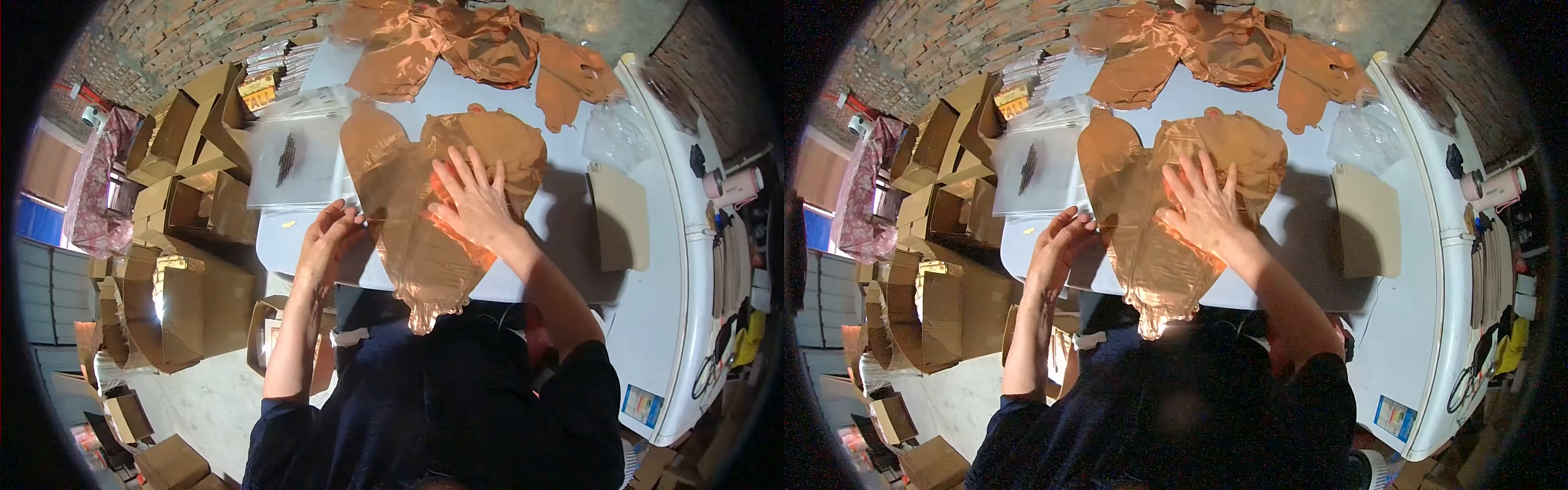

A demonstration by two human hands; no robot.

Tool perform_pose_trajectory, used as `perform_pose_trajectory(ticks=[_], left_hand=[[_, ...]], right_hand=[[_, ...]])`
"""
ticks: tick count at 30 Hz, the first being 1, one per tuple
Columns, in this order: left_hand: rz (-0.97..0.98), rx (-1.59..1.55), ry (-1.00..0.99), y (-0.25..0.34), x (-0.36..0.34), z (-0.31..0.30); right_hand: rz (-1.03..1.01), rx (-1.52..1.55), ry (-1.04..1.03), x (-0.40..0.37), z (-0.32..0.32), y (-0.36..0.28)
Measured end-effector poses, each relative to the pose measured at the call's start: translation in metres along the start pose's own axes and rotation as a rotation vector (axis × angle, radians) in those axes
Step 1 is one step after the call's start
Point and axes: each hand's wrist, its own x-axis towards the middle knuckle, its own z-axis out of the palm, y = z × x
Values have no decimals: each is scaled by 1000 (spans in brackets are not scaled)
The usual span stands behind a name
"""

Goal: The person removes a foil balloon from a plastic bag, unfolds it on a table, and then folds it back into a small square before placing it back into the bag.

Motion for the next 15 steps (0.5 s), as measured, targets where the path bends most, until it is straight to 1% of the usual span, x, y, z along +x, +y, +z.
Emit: perform_pose_trajectory(ticks=[1,4,10,15], left_hand=[[-13,-1,2,0,0,1],[-46,10,10,4,-1,6],[-84,-13,-86,2,9,11],[-71,39,-95,3,21,20]], right_hand=[[20,-22,-84,5,-2,3],[37,-6,-101,7,11,10],[15,0,-45,8,23,12],[13,-1,-24,8,26,11]])
